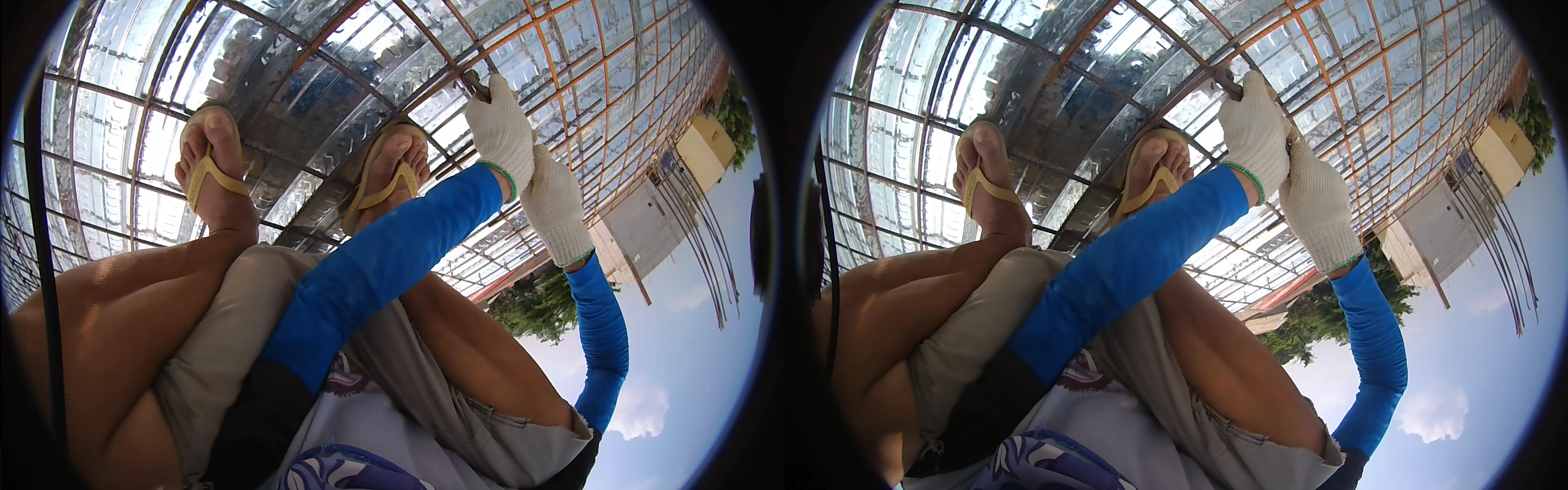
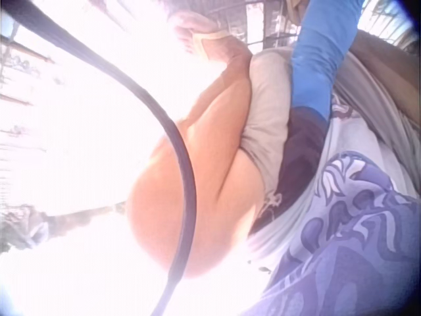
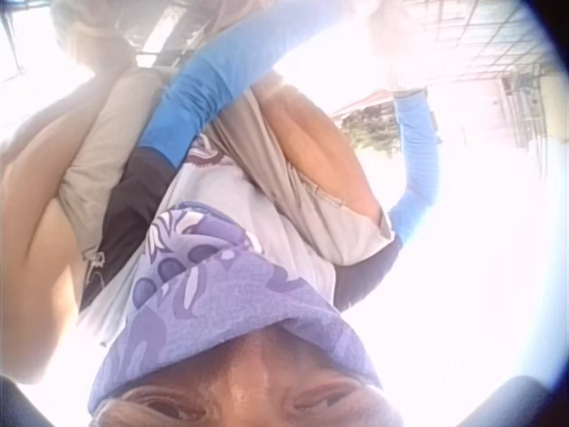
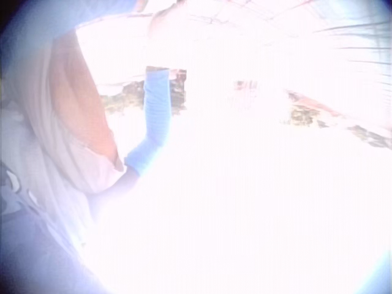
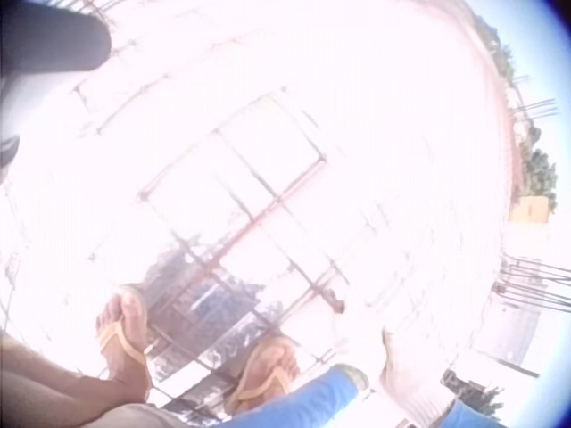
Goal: The person uses pliers to bend and secure metal rods into a grid-like frame. They repeatedly grip, twist, and adjust the rods to form joints, working on a large overhead structure.
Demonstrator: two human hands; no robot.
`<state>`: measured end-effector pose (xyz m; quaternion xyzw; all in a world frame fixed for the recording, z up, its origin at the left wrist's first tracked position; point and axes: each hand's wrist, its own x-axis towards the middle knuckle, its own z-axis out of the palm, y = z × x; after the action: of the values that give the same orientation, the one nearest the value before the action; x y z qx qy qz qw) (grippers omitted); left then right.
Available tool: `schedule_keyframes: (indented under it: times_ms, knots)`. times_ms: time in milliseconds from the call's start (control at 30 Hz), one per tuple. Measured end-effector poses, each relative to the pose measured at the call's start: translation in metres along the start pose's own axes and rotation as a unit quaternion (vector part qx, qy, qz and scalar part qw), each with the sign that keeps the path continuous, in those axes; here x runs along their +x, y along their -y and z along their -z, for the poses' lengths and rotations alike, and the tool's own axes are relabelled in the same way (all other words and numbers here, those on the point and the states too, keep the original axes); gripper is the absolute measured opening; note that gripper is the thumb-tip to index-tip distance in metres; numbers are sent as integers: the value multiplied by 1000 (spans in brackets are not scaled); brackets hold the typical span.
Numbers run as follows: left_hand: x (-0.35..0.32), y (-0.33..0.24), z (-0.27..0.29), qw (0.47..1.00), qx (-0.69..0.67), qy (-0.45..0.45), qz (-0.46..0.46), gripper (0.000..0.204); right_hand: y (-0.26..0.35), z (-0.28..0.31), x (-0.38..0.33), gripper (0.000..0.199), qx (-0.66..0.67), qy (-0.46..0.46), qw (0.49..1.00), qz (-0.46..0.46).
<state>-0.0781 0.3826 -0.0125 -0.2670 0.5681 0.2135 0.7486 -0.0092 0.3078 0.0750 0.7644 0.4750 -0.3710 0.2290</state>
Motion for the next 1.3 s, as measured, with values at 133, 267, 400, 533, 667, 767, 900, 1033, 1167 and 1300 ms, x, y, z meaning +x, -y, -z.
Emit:
schedule_keyframes:
  times_ms: [133, 267, 400, 533, 667, 767, 900, 1033, 1167, 1300]
  knots:
    - [-8, -10, 20, 998, 16, 64, 19, 36, -21, 37, 26, 7, 374, 259, 885, -101]
    - [7, -11, 26, 980, -65, 177, 63, 28, -15, 55, 31, 6, 514, 377, 740, -215]
    - [2, -10, 20, 992, -46, 113, 28, 23, -9, 31, 21, 24, 263, 163, 950, -32]
    - [-13, -15, 6, 998, -33, 34, 29, 27, 22, 9, 2, 39, -122, -24, 992, -15]
    - [-3, -11, 15, 997, -26, 58, 30, 25, 3, 6, 7, 32, -69, 16, 997, 17]
    - [-12, -18, 11, 996, -16, 61, 70, 36, -14, 13, 18, 36, 155, 122, 980, 41]
    - [14, -8, 25, 995, 22, 93, 40, 35, -11, 11, 21, 48, 238, 199, 951, -11]
    - [16, -1, 4, 996, 69, -60, 18, 33, 1, -2, 5, 44, 80, 41, 996, 23]
    - [5, -8, 10, 995, 97, -27, 10, 35, -11, -15, 8, 25, 23, 25, 997, 64]
    - [-3, -19, 22, 993, 39, 99, 48, 35, -9, 27, 27, 23, 471, 345, 797, -154]
